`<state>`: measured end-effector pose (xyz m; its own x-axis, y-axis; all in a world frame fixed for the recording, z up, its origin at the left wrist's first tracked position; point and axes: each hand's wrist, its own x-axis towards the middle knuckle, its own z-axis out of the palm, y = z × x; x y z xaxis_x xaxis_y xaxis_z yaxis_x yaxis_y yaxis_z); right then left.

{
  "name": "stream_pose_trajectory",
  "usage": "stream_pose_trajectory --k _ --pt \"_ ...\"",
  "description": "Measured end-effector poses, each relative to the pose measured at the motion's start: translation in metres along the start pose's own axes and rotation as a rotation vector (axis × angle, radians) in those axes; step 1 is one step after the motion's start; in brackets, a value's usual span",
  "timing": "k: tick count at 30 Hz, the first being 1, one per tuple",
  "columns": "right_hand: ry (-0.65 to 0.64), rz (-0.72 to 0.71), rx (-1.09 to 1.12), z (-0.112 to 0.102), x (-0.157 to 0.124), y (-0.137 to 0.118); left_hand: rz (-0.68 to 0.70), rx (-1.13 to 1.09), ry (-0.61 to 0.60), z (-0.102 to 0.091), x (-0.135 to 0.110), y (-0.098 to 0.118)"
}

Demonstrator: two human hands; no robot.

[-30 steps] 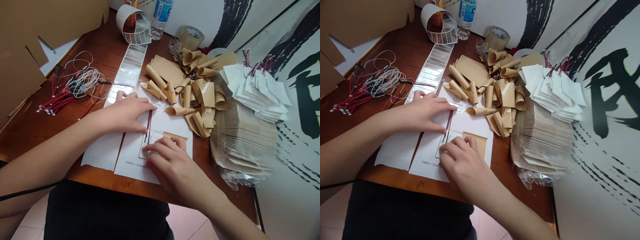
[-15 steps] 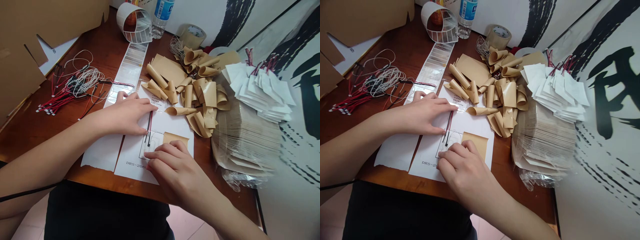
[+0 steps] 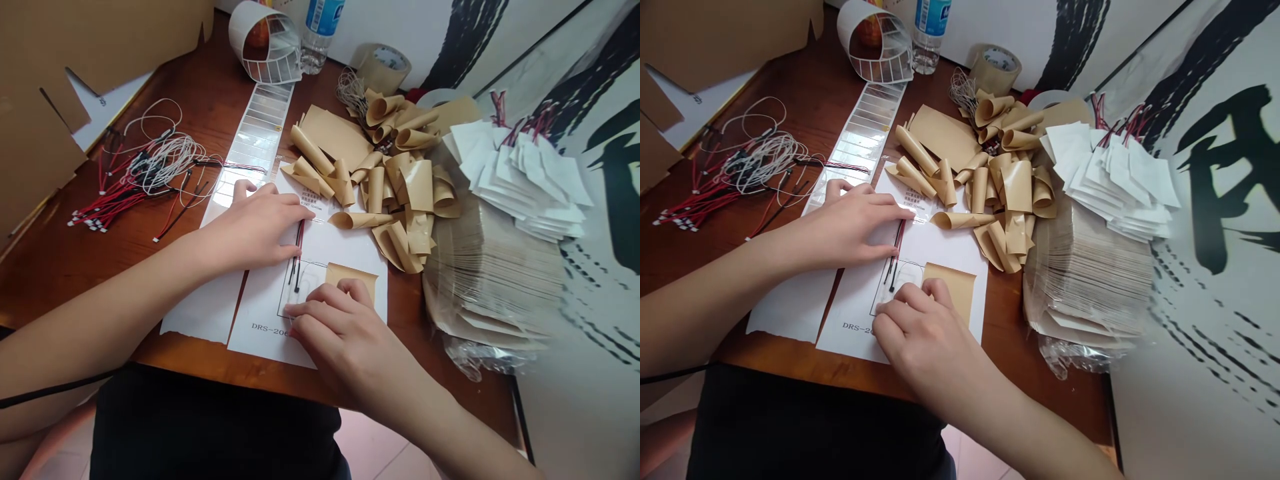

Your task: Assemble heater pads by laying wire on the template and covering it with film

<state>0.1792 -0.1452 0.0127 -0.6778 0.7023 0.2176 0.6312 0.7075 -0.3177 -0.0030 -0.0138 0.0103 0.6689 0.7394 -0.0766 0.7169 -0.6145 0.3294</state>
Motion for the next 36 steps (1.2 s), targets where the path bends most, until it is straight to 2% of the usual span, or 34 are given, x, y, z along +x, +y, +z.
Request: stream_pose_trajectory --k 15,23,30,36 --pt "-0.044 0.026 -0.007 -0.002 -0.001 -0.002 -0.030 -0.057 0.136 0.007 0.007 -0.004" --pt "-0.060 0.022 -0.009 -0.002 0.000 -0.001 -0.017 -0.059 0.156 0.008 0.006 -0.004" --pt "-0.060 0.031 -0.005 -0.002 0.000 -0.001 0.005 -0.046 0.108 0.004 0.006 -0.006" --pt "-0.056 0.058 0.008 -0.008 0.000 -0.003 0.004 -0.015 -0.077 -0.010 0.000 -0.001"
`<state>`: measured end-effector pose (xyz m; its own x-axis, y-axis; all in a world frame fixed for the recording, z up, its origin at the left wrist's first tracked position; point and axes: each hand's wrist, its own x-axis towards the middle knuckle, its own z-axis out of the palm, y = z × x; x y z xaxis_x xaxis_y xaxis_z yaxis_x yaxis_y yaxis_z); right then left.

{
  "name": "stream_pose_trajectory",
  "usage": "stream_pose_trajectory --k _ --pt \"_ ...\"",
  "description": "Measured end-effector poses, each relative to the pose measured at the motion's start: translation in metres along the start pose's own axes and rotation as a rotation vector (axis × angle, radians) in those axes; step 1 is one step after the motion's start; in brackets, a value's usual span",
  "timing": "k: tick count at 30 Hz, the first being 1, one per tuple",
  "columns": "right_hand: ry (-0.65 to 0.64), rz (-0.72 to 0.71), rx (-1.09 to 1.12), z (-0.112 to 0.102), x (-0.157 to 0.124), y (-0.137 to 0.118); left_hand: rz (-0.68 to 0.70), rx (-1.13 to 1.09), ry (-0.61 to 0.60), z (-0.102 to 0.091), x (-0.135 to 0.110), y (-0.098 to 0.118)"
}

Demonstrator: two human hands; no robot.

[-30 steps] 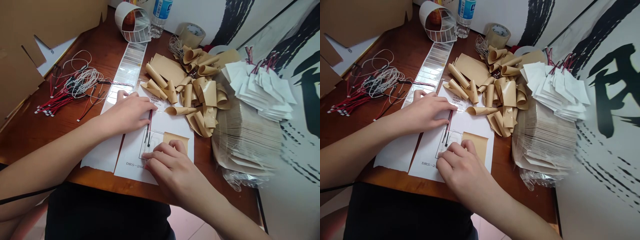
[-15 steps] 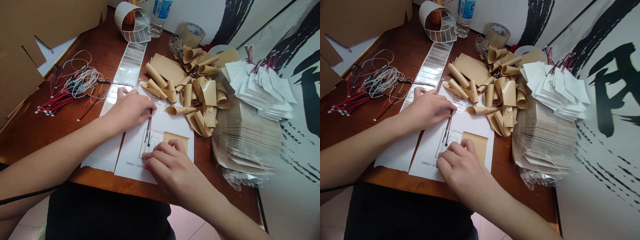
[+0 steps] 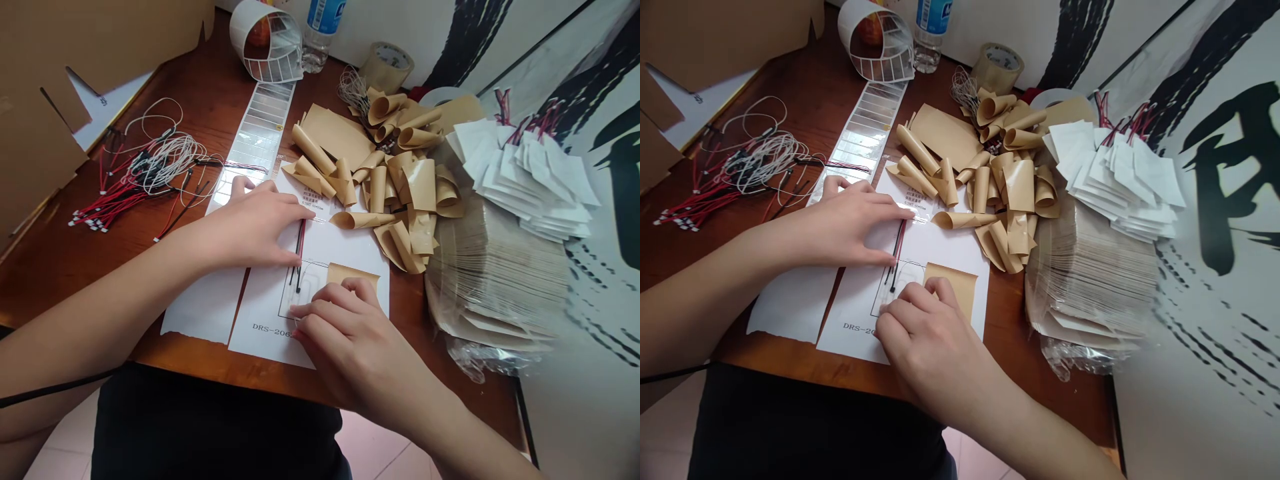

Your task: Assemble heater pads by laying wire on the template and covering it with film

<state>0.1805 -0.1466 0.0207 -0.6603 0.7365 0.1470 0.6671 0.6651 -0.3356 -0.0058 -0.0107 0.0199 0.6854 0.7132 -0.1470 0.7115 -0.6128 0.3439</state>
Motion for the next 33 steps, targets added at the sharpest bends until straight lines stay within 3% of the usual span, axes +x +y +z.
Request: stream_pose_trajectory --k 4,23,33 --pt "-0.006 0.002 -0.004 -0.0014 0.0005 -0.0007 0.016 0.039 -0.061 -0.0013 -0.0045 0.0040" --pt "0.012 -0.028 0.005 0.0035 0.0015 0.0005 0.037 0.066 -0.093 -0.0012 -0.0072 0.0080" --pt "0.001 -0.033 -0.006 0.0075 0.0006 0.0012 0.010 0.033 0.009 0.0060 -0.0026 0.0060"
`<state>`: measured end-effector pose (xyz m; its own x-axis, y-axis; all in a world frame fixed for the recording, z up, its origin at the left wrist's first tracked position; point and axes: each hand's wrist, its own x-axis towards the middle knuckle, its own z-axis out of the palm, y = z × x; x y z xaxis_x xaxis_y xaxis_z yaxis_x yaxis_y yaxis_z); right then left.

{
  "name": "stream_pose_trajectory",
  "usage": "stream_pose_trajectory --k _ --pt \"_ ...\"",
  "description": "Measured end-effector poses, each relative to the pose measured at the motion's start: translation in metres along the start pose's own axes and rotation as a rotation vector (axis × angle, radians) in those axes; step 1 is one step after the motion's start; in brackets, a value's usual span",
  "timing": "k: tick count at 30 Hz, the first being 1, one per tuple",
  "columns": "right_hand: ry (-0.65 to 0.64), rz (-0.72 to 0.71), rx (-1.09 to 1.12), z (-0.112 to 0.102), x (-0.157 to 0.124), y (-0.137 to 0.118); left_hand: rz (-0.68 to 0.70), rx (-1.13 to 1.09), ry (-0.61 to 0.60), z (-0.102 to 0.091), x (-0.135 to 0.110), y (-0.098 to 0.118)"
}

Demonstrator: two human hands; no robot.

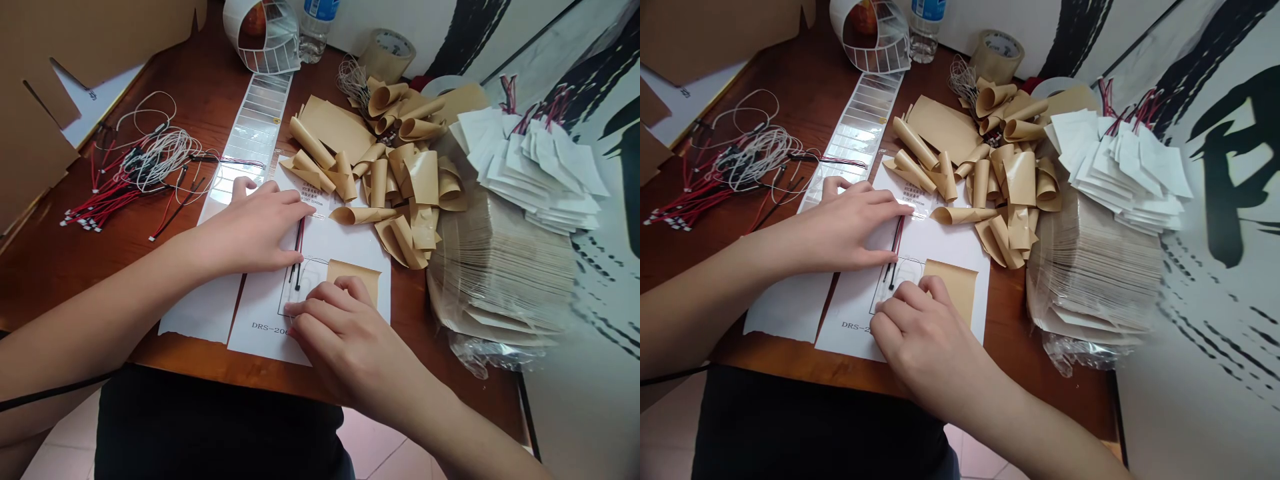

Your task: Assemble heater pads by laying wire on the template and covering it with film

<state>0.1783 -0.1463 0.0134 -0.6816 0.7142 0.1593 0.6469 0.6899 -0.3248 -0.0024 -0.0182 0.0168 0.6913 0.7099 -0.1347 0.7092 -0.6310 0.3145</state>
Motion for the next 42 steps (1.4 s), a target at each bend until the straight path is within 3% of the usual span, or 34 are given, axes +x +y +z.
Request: stream_pose_trajectory --k 42 --pt "0.001 -0.050 -0.036 0.0002 0.0009 -0.0006 0.046 0.095 -0.045 0.0000 -0.0074 0.0076"
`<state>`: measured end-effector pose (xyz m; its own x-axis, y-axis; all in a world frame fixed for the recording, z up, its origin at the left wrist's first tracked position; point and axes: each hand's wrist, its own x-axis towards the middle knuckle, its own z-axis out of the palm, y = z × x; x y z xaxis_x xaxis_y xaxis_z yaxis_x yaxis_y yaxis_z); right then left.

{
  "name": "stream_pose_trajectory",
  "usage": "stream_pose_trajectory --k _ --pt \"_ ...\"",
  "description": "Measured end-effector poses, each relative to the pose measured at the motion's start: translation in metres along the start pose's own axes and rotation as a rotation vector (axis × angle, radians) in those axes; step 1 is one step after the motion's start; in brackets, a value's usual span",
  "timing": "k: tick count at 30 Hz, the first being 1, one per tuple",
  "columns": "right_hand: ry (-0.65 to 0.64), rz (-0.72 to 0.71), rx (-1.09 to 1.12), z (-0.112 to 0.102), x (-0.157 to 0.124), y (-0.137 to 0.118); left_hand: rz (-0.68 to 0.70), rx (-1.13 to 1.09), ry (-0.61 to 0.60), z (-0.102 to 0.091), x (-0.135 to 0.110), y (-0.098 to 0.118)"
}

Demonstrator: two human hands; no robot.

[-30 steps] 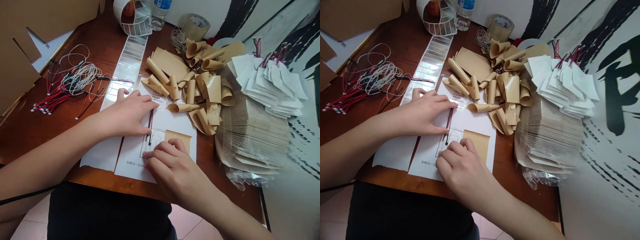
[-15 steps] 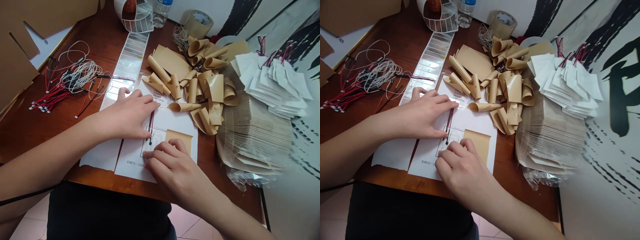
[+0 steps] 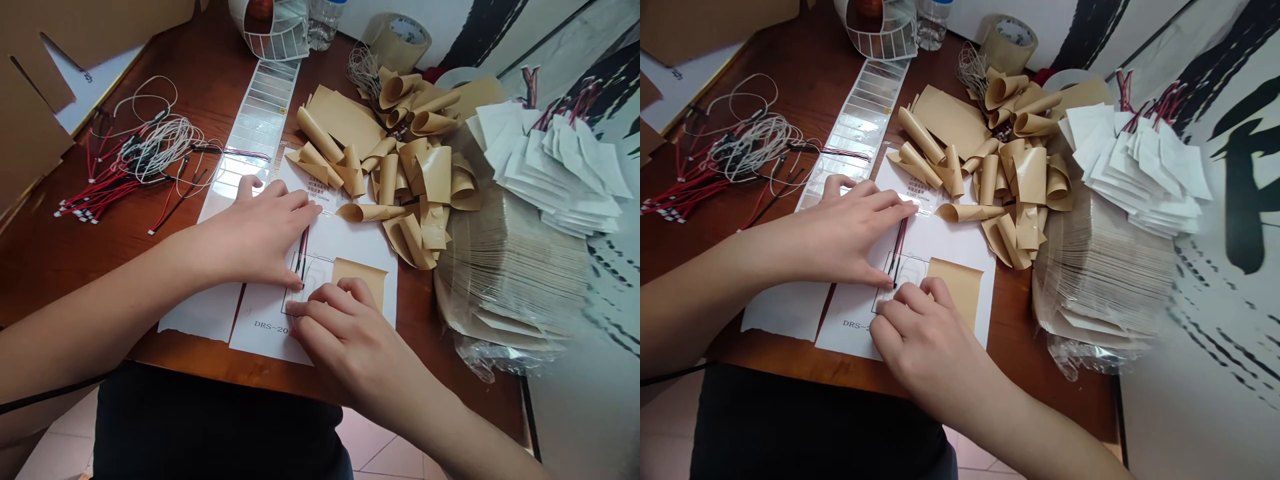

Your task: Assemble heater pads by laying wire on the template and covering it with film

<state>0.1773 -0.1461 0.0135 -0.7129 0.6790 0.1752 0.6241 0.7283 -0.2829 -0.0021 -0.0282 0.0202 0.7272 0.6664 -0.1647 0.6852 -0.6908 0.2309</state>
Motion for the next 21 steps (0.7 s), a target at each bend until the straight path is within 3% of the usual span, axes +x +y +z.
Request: stream_pose_trajectory --k 8,21 --pt "0.033 -0.036 -0.117 -0.0040 -0.0006 -0.0055 0.039 0.006 -0.053 -0.0005 -0.0033 0.0025" --pt "0.022 -0.008 -0.080 -0.0092 -0.0020 -0.0041 0.046 -0.009 -0.080 -0.0021 -0.0049 0.0062"
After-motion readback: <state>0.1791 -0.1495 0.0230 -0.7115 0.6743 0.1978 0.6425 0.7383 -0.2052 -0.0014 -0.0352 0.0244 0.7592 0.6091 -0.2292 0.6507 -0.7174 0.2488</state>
